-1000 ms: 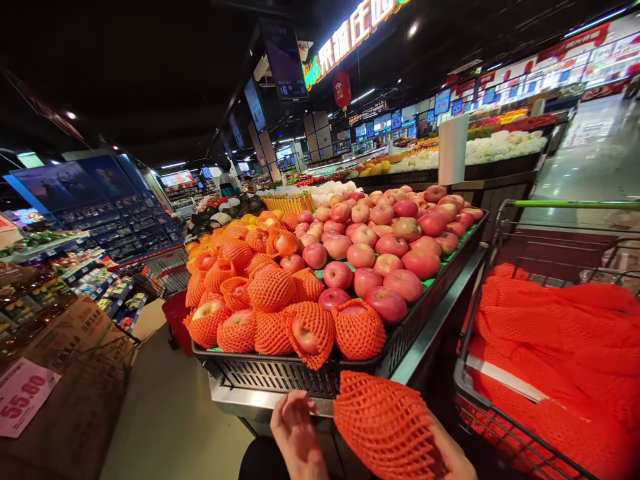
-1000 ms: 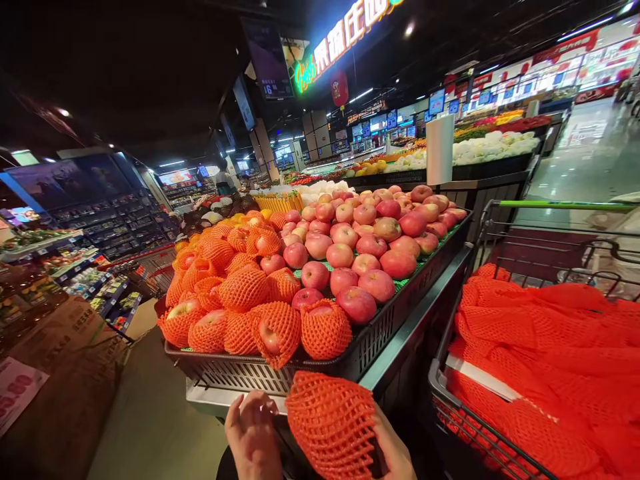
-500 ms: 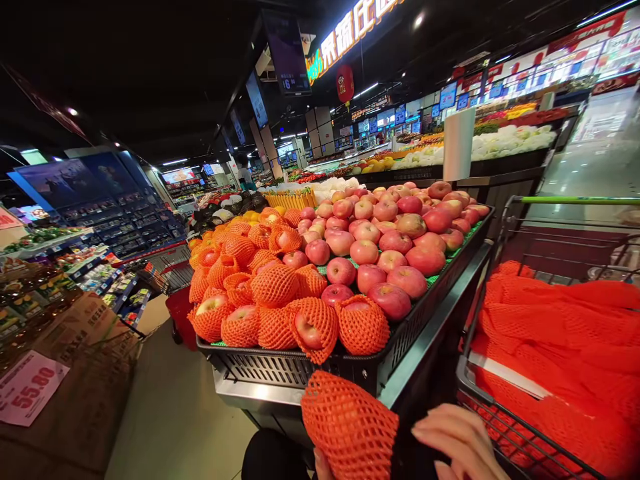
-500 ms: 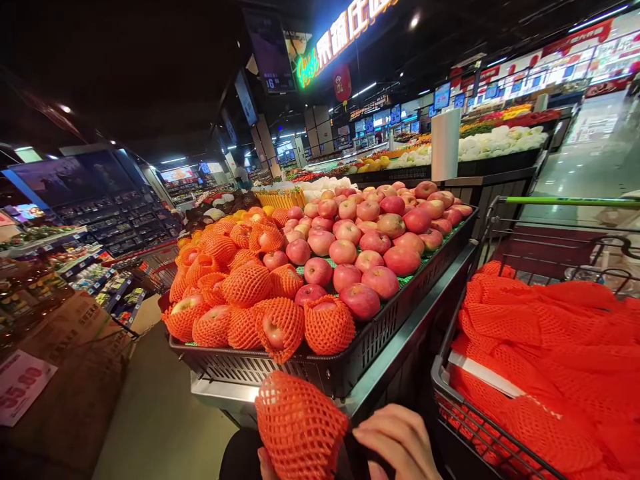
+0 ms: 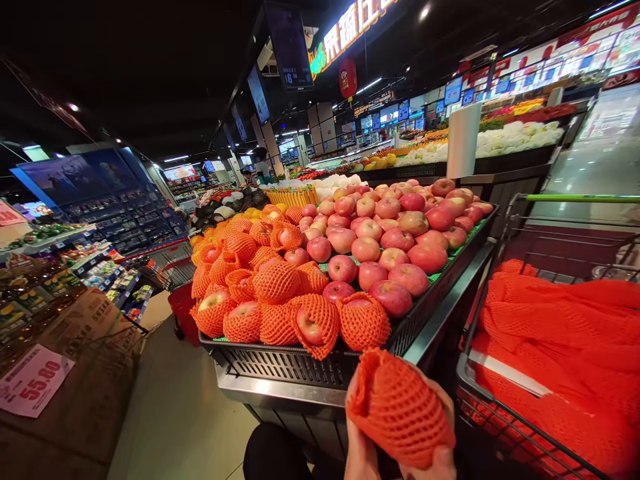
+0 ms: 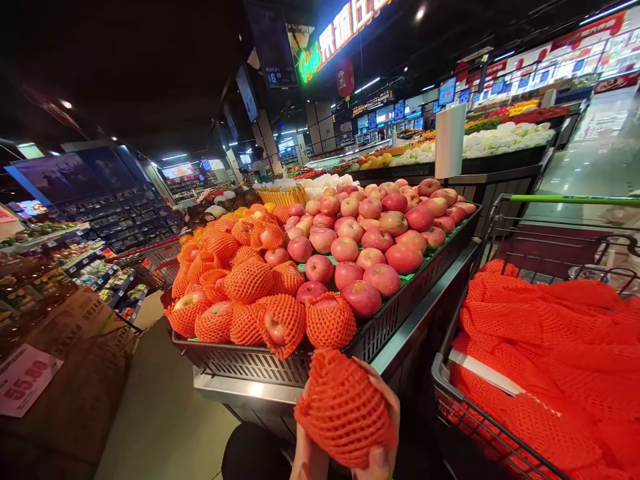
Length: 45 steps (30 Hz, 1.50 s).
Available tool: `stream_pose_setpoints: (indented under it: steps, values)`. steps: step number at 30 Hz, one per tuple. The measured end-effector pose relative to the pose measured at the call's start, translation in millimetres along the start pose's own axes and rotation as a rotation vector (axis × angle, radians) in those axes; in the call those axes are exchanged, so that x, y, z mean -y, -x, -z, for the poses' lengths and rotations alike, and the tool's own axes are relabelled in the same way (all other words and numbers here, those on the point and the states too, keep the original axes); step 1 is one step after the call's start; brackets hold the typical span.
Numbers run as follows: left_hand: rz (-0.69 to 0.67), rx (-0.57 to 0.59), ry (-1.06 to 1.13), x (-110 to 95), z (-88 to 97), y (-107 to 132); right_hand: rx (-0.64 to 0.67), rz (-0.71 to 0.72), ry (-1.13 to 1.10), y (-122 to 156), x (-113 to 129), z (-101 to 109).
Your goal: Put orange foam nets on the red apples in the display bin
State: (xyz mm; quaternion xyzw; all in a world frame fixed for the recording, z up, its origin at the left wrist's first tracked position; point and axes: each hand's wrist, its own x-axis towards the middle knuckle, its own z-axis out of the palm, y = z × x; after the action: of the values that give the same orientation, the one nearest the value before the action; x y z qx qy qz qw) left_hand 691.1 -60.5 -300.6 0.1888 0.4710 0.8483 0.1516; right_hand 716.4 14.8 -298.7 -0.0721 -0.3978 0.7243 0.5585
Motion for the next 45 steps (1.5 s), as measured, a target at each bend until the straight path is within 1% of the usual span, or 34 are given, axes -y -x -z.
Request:
stream_pose_setpoints:
  steps: [2,3,5,7,9,11,12,13,16,18,20,23,25,27,31,34,36,39,40,42,44,45]
  values:
    - [-0.249,-0.045,-0.136,-8,3.0,-16,-0.056,-0.206,-0.038,-1,1,8]
    - [-0.340,-0.072,-0.181,-14,5.5,-25,-0.064,-0.284,-0.050,0,2,10]
    - [-0.420,-0.098,-0.232,-31,9.5,-41,-0.083,-0.375,-0.057,3,6,8]
    - [-0.489,-0.073,-0.315,-50,8.4,-50,-0.096,-0.400,-0.054,6,13,-1]
    - [-0.551,0.028,-0.455,-66,0.8,-49,-0.080,-0.394,-0.062,8,20,-12]
    - [-0.571,0.148,-0.561,-74,-10.6,-44,-0.014,-0.376,-0.093,8,23,-19]
    - [-0.578,0.170,-0.579,-75,-16.4,-42,0.022,-0.365,-0.109,7,23,-20]
    - [-0.595,0.150,-0.565,-75,-21.7,-40,0.049,-0.359,-0.122,5,22,-20]
    - [-0.674,-0.045,-0.394,-67,-31.7,-40,0.065,-0.359,-0.117,-1,16,-18]
    - [-0.680,-0.133,-0.268,-61,-33.3,-39,0.053,-0.364,-0.109,-4,16,-19]
    - [-0.646,-0.152,-0.180,-54,-31.7,-37,0.053,-0.344,-0.112,-7,19,-23]
    - [-0.609,-0.194,-0.101,-45,-26.8,-31,0.082,-0.250,-0.100,-9,28,-28]
    - [-0.625,-0.242,-0.113,-41,-24.5,-29,0.117,-0.179,-0.078,-9,31,-30]
    - [-0.657,-0.259,-0.154,-40,-24.6,-29,0.123,-0.141,-0.066,-8,33,-30]
    - [-0.705,-0.238,-0.162,-42,-31.0,-29,0.053,-0.160,-0.082,-6,33,-29]
    - [-0.719,-0.243,-0.188,-35,-32.2,-25,0.010,-0.191,-0.080,-9,35,-30]
    - [-0.732,-0.192,-0.248,-27,-27.6,-25,-0.046,-0.248,-0.083,-15,36,-31]
    - [-0.735,-0.033,-0.374,-20,-15.5,-30,-0.165,-0.421,-0.137,-28,36,-32]
    - [-0.712,0.044,-0.441,-22,-11.4,-33,-0.190,-0.478,-0.162,-33,36,-31]
    - [-0.665,0.251,-0.628,-31,-5.2,-37,-0.221,-0.555,-0.198,-39,36,-27]
    - [-0.642,0.473,-0.823,-43,-2.8,-40,-0.254,-0.566,-0.183,-43,38,-21]
    - [-0.641,0.552,-0.896,-49,-3.0,-41,-0.268,-0.552,-0.163,-45,40,-19]
